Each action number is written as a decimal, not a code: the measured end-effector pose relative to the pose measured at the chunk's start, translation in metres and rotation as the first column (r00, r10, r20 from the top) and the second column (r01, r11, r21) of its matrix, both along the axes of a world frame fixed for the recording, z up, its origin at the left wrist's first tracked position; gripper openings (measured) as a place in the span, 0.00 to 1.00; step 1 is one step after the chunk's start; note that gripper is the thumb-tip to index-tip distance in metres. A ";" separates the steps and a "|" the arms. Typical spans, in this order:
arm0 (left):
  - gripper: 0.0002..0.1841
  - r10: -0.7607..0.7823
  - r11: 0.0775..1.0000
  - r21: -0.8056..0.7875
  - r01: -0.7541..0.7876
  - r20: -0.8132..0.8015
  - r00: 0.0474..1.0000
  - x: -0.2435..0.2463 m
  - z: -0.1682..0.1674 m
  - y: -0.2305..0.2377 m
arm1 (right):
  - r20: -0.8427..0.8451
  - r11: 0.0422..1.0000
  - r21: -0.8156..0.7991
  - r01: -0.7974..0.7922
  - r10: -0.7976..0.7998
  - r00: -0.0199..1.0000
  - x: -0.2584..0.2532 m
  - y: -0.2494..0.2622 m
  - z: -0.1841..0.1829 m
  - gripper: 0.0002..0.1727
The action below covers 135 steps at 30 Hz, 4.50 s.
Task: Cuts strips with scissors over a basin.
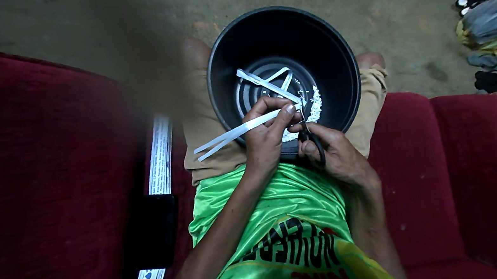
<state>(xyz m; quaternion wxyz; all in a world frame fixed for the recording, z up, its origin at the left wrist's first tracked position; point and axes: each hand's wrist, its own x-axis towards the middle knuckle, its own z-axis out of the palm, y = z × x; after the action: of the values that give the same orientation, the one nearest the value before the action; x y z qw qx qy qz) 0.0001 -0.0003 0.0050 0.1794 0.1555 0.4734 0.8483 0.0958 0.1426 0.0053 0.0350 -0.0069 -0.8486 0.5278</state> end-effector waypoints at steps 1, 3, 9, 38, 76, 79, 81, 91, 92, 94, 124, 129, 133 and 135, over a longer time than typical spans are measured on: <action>0.03 -0.003 1.000 0.000 0.003 -0.004 1.000 0.000 0.000 0.000 | -0.005 1.000 -0.001 0.002 -0.002 1.000 0.000 0.000 0.000 0.27; 0.03 -0.003 1.000 -0.002 0.003 -0.009 1.000 0.000 -0.001 0.000 | -0.011 1.000 -0.003 -0.001 0.001 1.000 0.000 0.000 -0.001 0.28; 0.03 -0.006 1.000 0.004 0.006 0.007 1.000 0.000 -0.002 0.001 | -0.039 1.000 -0.003 -0.006 0.006 0.999 -0.001 0.000 -0.002 0.28; 0.03 0.003 1.000 -0.026 -0.003 0.006 1.000 0.003 -0.001 0.002 | -0.040 0.999 0.036 -0.002 0.003 0.999 0.000 0.001 -0.004 0.30; 0.03 0.008 0.998 -0.063 -0.010 -0.025 1.000 0.004 -0.003 0.004 | -0.048 1.000 0.014 0.014 -0.014 0.999 0.000 0.000 -0.008 0.23; 0.02 0.041 0.999 -0.001 -0.041 -0.024 0.999 0.000 -0.008 0.008 | -0.045 0.999 -0.018 0.037 -0.037 0.998 0.001 -0.002 -0.007 0.19; 0.02 0.044 0.999 -0.004 -0.044 -0.014 0.999 0.000 -0.007 0.008 | -0.028 0.999 -0.026 0.038 -0.039 0.999 0.002 -0.002 -0.006 0.19; 0.02 0.005 0.998 -0.066 -0.004 0.005 1.000 0.005 -0.002 0.003 | -0.017 1.000 0.022 -0.017 0.018 1.000 0.002 0.002 -0.006 0.27; 0.02 0.006 0.998 -0.066 -0.006 0.001 1.000 0.005 -0.002 0.004 | -0.014 1.000 0.026 -0.016 0.016 1.000 0.002 0.001 -0.006 0.28; 0.03 -0.001 0.997 -0.076 0.000 -0.016 1.000 0.006 -0.004 0.003 | -0.010 1.000 0.026 -0.011 0.012 1.000 0.001 0.001 -0.006 0.28; 0.03 0.023 1.000 0.014 -0.023 0.015 1.000 0.003 -0.017 0.006 | 0.041 1.000 -0.016 -0.022 0.022 0.999 0.003 -0.002 -0.010 0.27; 0.03 0.029 1.000 0.010 -0.029 0.016 0.999 0.003 -0.018 0.007 | 0.011 0.999 0.039 -0.003 0.002 1.000 0.003 -0.002 -0.010 0.25; 0.02 0.031 0.999 0.015 -0.031 0.007 1.000 0.003 -0.018 0.007 | 0.008 1.000 0.027 -0.001 0.001 1.000 0.003 -0.002 -0.010 0.25; 0.02 0.033 0.999 0.019 -0.033 0.000 0.999 0.003 -0.019 0.007 | 0.000 0.999 0.035 0.001 -0.001 1.000 0.002 -0.002 -0.011 0.25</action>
<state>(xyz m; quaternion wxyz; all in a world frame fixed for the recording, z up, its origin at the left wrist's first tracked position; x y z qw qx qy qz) 0.0029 0.0070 -0.0140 0.1637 0.1494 0.4678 0.8556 0.0982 0.1403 -0.0052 0.0354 -0.0064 -0.8577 0.5128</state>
